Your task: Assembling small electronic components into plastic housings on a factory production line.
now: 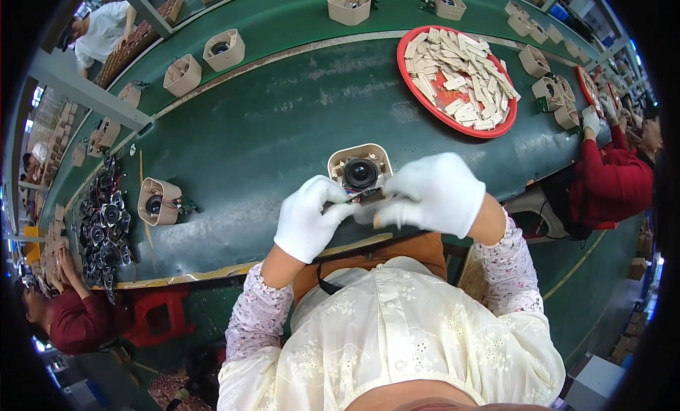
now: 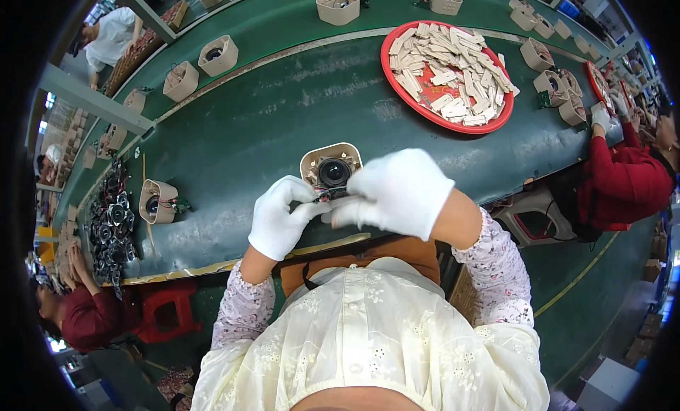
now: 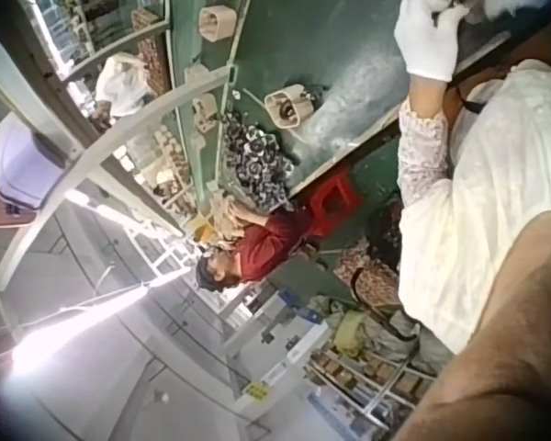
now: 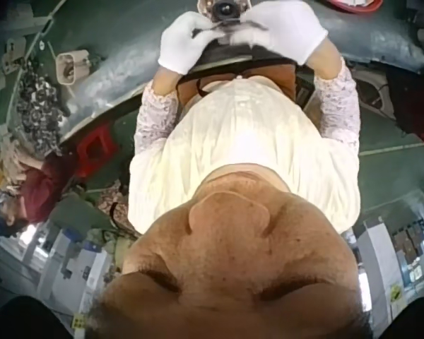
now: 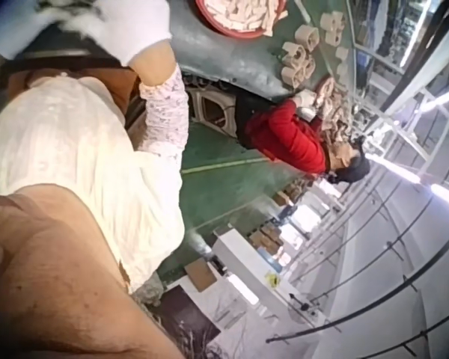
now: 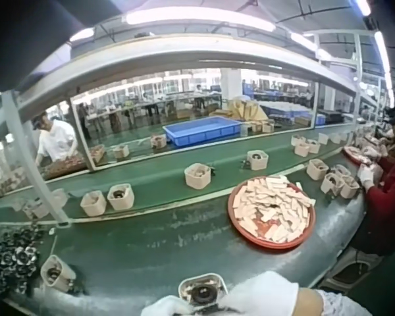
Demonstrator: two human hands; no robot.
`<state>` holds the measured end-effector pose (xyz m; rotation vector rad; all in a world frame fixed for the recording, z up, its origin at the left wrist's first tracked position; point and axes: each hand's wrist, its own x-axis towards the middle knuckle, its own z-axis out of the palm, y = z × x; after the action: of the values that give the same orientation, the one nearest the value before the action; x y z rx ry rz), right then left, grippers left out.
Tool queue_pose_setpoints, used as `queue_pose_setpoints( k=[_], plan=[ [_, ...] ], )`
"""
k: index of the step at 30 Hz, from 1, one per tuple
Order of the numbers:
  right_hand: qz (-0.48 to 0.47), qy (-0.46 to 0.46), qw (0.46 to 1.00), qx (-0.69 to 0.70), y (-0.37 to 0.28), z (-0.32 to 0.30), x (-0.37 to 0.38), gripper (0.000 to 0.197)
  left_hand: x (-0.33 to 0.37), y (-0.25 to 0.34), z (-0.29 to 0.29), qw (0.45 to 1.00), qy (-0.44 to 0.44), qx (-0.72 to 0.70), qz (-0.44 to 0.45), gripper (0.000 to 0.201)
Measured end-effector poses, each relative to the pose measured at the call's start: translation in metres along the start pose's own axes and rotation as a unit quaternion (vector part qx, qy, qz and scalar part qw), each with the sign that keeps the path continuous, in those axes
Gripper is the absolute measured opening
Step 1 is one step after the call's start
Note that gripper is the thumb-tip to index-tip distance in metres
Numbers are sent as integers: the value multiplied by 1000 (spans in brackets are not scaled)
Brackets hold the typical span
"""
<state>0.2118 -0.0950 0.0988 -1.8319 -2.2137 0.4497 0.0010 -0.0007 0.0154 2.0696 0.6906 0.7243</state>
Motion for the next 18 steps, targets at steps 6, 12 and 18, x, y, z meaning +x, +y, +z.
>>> queue_pose_setpoints(
  k=[6, 12, 18],
  plan=[
    [-76, 132, 988, -22, 3, 34, 3, 16, 11, 0, -6, 993, -78, 70, 51, 25],
    [-84, 79, 990, -84, 5, 44, 0, 5, 0, -11, -16, 947, -93, 182, 247, 38],
    [-71, 6, 994, -85, 8, 35, 13, 6, 8, 3, -18, 901, -131, 323, 258, 37]
  ],
)
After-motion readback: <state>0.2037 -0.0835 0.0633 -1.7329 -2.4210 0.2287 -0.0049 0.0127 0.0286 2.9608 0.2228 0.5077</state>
